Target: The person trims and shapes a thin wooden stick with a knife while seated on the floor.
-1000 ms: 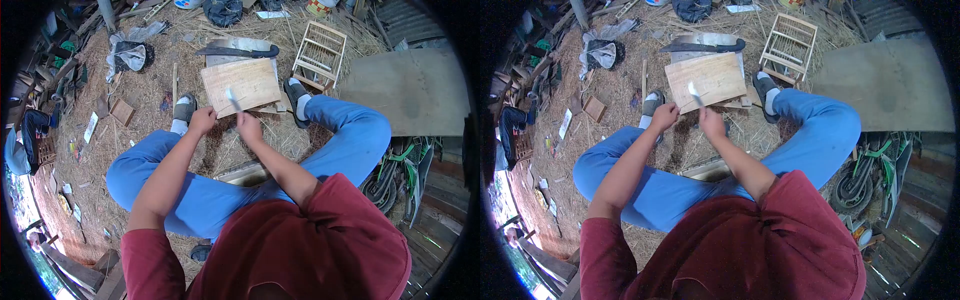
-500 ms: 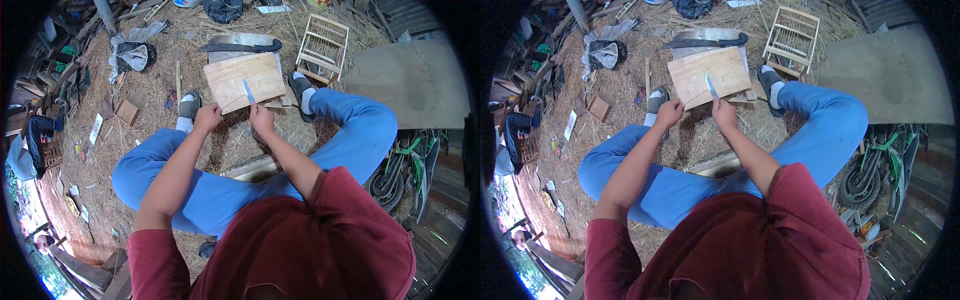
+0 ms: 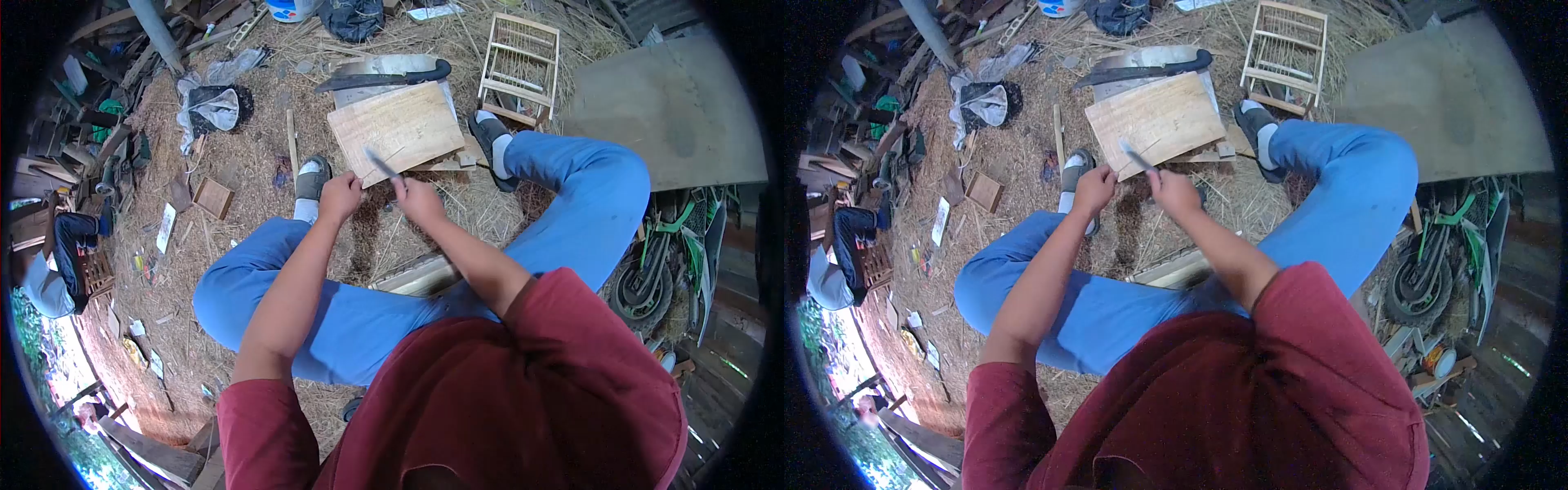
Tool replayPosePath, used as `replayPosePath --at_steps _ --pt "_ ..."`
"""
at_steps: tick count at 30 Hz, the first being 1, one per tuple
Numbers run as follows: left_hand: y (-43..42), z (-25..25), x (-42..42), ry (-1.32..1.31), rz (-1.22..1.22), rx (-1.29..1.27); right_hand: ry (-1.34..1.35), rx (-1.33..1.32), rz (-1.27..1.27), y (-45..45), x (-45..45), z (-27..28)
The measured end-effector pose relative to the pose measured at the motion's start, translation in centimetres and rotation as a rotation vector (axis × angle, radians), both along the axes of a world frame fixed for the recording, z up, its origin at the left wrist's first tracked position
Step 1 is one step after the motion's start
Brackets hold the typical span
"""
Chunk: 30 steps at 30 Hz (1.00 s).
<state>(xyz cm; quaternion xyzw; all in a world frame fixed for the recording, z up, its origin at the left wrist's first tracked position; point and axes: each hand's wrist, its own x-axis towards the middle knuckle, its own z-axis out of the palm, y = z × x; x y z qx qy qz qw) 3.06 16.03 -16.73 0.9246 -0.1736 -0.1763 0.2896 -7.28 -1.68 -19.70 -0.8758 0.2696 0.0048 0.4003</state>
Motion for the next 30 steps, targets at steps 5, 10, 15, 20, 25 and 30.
replayPosePath --at_steps 5,10,15,20,25,30 --pt "0.1 -0.4 0.0 0.012 -0.034 -0.004 0.041 0.021 0.037 1.7 -0.7 0.1" --pt "0.3 -0.3 0.1 0.022 -0.012 -0.036 0.002 0.03 -0.064 -0.3 0.6 0.3" --pt "0.2 -0.1 0.2 0.046 -0.036 -0.022 -0.034 -0.015 0.058 1.7 -0.9 0.1" --pt "0.3 0.1 0.4 0.019 -0.052 0.014 -0.011 -0.013 0.009 -0.6 0.5 0.6" --pt "-0.1 0.2 -0.3 -0.027 -0.047 0.014 0.043 -0.011 -0.057 0.4 -0.3 -0.3" --pt "0.2 -0.1 0.2 -0.019 -0.058 0.014 0.011 -0.038 0.063 -2.0 0.0 0.2"
